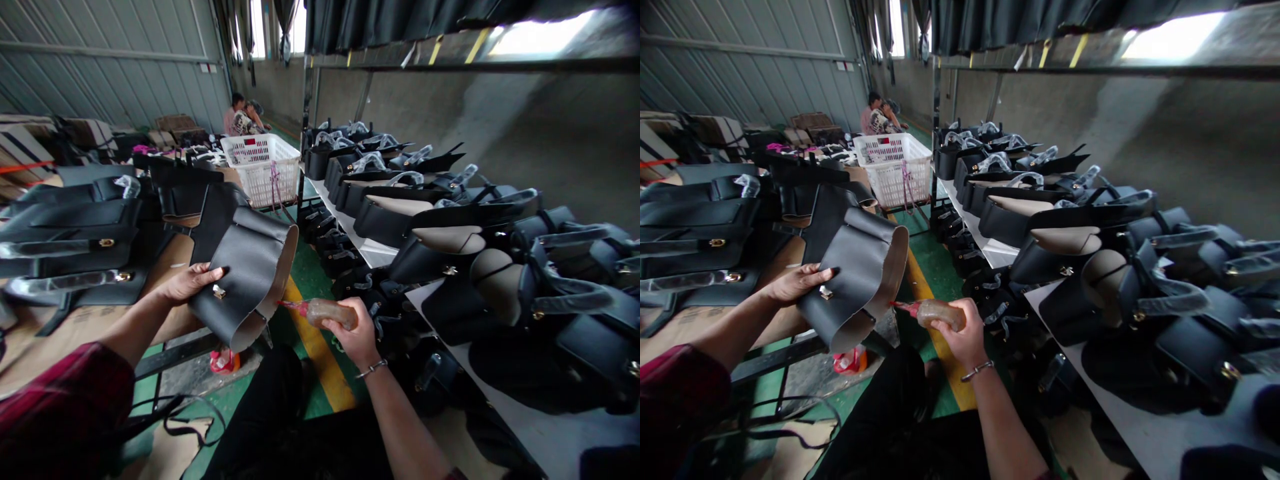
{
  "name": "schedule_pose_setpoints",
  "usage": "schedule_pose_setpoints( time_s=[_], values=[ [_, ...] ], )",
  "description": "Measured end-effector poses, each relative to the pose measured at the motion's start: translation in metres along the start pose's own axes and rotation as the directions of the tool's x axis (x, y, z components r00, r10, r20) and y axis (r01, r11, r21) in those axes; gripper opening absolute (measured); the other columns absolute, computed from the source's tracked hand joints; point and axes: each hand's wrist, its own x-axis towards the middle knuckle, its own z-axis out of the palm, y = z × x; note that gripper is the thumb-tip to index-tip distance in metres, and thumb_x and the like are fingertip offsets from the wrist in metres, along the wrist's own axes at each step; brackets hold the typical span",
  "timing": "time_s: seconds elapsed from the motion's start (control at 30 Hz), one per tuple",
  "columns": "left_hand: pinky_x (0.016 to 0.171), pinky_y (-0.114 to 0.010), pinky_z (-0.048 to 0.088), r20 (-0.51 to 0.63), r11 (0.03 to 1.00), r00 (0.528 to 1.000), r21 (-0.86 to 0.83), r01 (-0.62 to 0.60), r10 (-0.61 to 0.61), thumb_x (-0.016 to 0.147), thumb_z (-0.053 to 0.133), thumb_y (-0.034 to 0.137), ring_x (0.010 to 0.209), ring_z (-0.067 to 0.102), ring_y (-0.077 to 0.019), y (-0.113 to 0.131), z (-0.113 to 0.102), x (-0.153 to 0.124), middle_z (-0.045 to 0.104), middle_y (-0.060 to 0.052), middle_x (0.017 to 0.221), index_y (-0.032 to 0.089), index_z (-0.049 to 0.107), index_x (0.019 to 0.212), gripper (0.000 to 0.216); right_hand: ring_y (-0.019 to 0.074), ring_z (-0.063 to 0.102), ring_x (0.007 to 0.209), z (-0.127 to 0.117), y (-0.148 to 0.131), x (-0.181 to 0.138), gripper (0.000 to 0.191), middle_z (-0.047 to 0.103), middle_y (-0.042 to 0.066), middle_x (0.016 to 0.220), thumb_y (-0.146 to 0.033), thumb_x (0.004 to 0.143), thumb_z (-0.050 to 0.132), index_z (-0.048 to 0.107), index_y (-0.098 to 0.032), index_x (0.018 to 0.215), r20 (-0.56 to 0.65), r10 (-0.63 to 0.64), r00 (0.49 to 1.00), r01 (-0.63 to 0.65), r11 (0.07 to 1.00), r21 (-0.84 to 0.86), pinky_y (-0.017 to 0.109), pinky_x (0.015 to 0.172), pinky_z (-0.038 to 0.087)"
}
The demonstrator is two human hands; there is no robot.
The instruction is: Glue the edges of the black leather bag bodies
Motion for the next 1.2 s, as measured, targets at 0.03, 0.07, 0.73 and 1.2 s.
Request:
schedule_pose_setpoints(
  time_s=[0.03,0.07,0.73,1.2],
  values=[
    [0.062,-0.027,0.052,0.002,1.0,1.0,-0.007,0.006,-0.006,0.058,0.08,0.061,0.065,0.064,-0.0193,0.0,0.0,0.0,0.073,-0.004,0.076,0.016,0.07,0.081,0.052,0.0179,0.059,0.074,0.001,-0.001,-0.003,0.03,0.059,0.001,0.085,-0.028,0.07,0.075,0.055,-0.021,0.091,0.014,0.007,1.0,-0.007,1.0,0.006,0.032,0.066,0.052],
    [0.062,-0.028,0.053,0.003,1.0,1.0,-0.005,0.009,-0.009,0.059,0.08,0.061,0.065,0.065,-0.0195,-0.001,0.0,0.001,0.073,-0.004,0.076,0.016,0.069,0.081,0.052,0.0177,0.059,0.073,0.001,-0.001,-0.006,0.03,0.059,0.001,0.084,-0.028,0.07,0.075,0.055,-0.021,0.091,0.023,0.006,1.0,-0.007,1.0,0.007,0.032,0.065,0.052],
    [0.057,-0.027,0.053,-0.05,0.999,0.999,0.034,-0.012,0.014,0.053,0.081,0.063,0.062,0.064,-0.0215,-0.001,0.004,0.0,0.073,-0.004,0.073,0.018,0.071,0.078,0.053,0.0193,0.061,0.078,0.017,0.014,0.004,0.036,0.063,0.003,0.087,-0.034,0.066,0.077,0.057,-0.02,0.093,-0.139,0.155,0.978,-0.138,0.983,0.122,0.035,0.071,0.054],
    [0.062,-0.03,0.052,-0.046,0.999,0.999,0.03,-0.024,0.025,0.06,0.078,0.061,0.067,0.064,-0.0237,-0.011,0.0,0.001,0.072,-0.003,0.078,0.02,0.069,0.085,0.049,0.0149,0.059,0.061,0.022,0.006,-0.043,0.033,0.062,-0.003,0.072,-0.034,0.063,0.077,0.057,-0.021,0.086,0.034,0.327,0.944,-0.321,0.894,0.314,0.027,0.055,0.053]
  ],
)
